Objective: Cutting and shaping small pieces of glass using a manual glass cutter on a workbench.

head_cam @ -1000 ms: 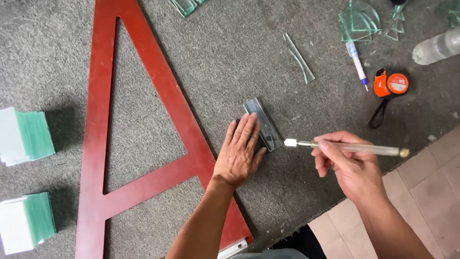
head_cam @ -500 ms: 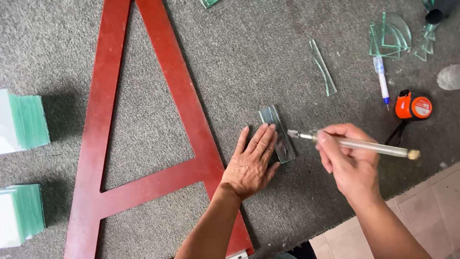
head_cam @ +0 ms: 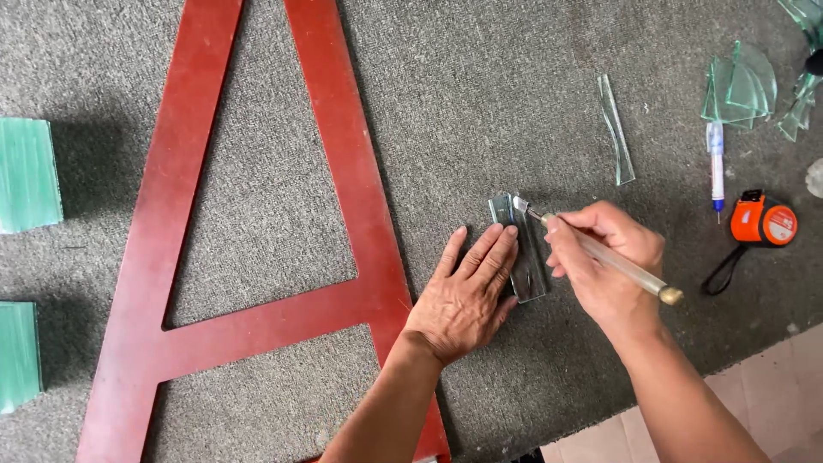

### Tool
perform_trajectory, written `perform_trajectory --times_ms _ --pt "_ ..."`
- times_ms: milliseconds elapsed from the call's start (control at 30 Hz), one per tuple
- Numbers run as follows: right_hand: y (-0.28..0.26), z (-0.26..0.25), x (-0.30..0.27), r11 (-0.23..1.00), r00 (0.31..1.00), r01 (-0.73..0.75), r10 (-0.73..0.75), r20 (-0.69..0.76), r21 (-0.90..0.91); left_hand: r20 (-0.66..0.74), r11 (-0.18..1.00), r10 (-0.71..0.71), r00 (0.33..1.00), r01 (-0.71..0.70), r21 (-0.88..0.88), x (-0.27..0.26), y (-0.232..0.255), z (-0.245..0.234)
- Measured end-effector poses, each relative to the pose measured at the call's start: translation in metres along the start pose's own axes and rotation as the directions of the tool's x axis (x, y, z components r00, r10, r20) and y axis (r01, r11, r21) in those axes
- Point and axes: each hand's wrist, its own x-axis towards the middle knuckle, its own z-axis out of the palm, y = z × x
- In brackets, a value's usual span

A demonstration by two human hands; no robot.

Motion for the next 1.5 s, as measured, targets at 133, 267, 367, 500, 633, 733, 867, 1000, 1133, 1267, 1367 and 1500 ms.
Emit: perform_trajectory --times_ms 133,267,367,500,633,733,867,1000,1133,1267,1367,1500 --pt "0.000 0.001 0.003 1.000 0.999 0.017 -0.016 0.035 -0.025 0.003 1.000 -0.014 1.000 0.014 0.003 0.000 -0.001 0.003" --pt "0.002 0.000 0.005 0.994 0.995 0.072 -0.066 0.069 -0.084 0.014 1.000 -0.014 1.000 0.014 0.003 0.001 -0.001 0.002" --pt "0.003 0.000 0.007 0.990 0.993 0.099 -0.091 0.075 -0.099 0.027 1.000 -0.005 1.000 0.005 0.018 0.001 -0.002 0.000" --pt "0.010 0.000 0.007 0.987 0.987 0.139 -0.131 0.097 -0.084 0.043 1.000 -0.009 0.999 0.008 0.027 0.001 -0.002 0.000" --pt "0.008 -0.001 0.008 0.988 0.985 0.148 -0.143 0.093 -0.050 0.054 1.000 -0.014 0.998 0.012 0.026 0.002 -0.002 0.000" --pt "0.009 -0.002 0.009 0.988 0.985 0.143 -0.137 0.107 -0.054 0.056 1.000 -0.016 0.998 0.015 0.024 0.002 -0.002 -0.001" --pt "0.009 -0.001 0.009 0.989 0.984 0.145 -0.141 0.113 -0.032 0.064 0.999 -0.021 0.998 0.019 0.026 0.002 -0.002 -0.002" --pt "0.016 -0.001 0.009 0.985 0.984 0.134 -0.119 0.136 -0.105 0.065 1.000 -0.017 0.998 0.016 0.018 0.002 -0.003 -0.003" --pt "0.023 0.001 0.009 0.985 0.983 0.121 -0.101 0.156 -0.120 0.049 1.000 -0.007 0.999 0.006 0.020 0.002 -0.003 -0.003" --pt "0.019 0.003 0.009 0.985 0.980 0.125 -0.102 0.173 -0.123 0.035 1.000 0.000 0.999 -0.001 0.027 0.002 -0.003 -0.005" --pt "0.009 0.005 0.008 0.988 0.988 0.068 -0.048 0.146 -0.136 0.035 1.000 -0.005 0.999 0.004 0.023 0.001 -0.003 -0.003" --pt "0.012 0.007 0.007 0.990 0.990 0.030 -0.010 0.143 -0.135 0.029 1.000 -0.005 1.000 0.005 0.024 0.000 -0.004 -0.004"
